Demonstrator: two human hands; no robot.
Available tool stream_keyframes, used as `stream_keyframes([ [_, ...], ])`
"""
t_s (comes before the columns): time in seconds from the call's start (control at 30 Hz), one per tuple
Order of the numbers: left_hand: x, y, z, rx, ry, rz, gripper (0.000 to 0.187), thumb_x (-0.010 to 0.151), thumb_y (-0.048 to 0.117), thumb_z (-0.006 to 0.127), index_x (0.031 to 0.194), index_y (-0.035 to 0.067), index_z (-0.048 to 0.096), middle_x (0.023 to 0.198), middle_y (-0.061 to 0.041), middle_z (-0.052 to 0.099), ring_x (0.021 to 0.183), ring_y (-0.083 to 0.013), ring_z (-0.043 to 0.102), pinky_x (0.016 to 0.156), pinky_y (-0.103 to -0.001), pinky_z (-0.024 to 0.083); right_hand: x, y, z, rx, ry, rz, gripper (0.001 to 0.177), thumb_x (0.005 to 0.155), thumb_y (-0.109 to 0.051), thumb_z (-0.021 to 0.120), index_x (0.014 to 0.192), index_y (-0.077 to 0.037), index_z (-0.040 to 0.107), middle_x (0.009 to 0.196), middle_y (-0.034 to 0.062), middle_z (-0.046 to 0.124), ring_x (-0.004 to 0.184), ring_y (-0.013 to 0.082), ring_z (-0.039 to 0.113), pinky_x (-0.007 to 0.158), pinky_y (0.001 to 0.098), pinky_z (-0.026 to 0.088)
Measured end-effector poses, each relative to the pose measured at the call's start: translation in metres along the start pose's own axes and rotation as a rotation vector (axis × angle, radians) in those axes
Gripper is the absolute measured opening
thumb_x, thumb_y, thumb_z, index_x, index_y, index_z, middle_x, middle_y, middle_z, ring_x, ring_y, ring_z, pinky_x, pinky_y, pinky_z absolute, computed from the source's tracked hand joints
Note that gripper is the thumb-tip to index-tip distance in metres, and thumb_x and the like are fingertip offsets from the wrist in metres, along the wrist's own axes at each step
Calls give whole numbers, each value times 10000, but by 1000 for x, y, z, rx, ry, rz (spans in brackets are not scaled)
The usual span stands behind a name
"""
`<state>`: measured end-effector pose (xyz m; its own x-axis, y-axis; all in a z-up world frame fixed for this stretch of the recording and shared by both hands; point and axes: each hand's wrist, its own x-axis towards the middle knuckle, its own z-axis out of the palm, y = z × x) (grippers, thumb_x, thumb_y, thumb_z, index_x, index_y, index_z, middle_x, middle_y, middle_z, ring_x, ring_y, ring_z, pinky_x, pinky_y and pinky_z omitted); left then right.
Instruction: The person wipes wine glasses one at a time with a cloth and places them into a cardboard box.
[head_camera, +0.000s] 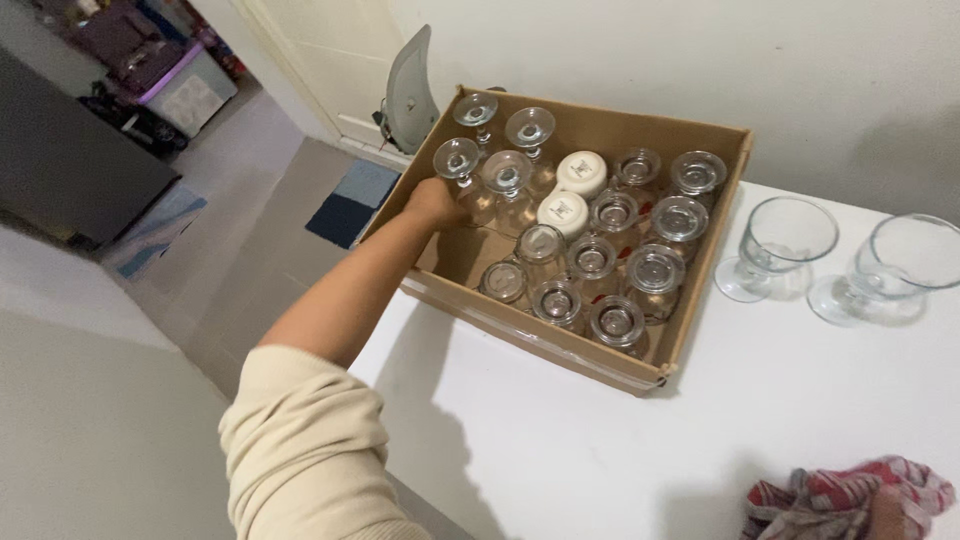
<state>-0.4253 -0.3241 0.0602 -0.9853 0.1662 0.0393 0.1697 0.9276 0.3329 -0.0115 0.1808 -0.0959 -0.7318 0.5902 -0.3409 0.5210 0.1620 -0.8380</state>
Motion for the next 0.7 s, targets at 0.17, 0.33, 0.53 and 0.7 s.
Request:
stream_keyframes([
  [0.17, -37, 38, -65, 419, -348, 59, 428, 757, 356, 868, 1053, 64, 768, 1004, -198, 762, 933, -352, 735, 845, -458, 580, -15, 15, -21, 47, 49, 27, 676, 1152, -501, 293, 1047, 8, 726, 927, 173, 731, 848, 282, 682, 845, 430, 518],
  [0.33, -96, 170, -130, 396, 14, 235, 416, 848, 380, 755, 1188, 145, 714, 1110, -193, 716, 1012, -385, 689, 858, -511, 547, -36, 11, -41, 125, 96, 49, 692, 1143, -508, 284, 1034, 6, 735, 902, 179, 739, 823, 291, 694, 833, 438, 527],
  [0.53, -58, 328, -128, 168, 580, 779, 656, 822, 296, 790, 1383, 76, 532, 884, -181, 683, 693, -403, 660, 559, -524, 508, -53, -16, -52, 45, 5, 297, 752, 1143, -530, 229, 1007, -9, 754, 846, 205, 761, 740, 335, 728, 806, 463, 560],
  [0.7, 35, 410, -81, 86, 702, 842, 373, 842, 273, 793, 1116, 95, 614, 879, -111, 697, 752, -344, 678, 609, -494, 518, -70, -42, -53, 365, -27, 252, 573, 1082, -456, 331, 996, -22, 695, 799, 175, 746, 668, 297, 728, 667, 416, 603],
])
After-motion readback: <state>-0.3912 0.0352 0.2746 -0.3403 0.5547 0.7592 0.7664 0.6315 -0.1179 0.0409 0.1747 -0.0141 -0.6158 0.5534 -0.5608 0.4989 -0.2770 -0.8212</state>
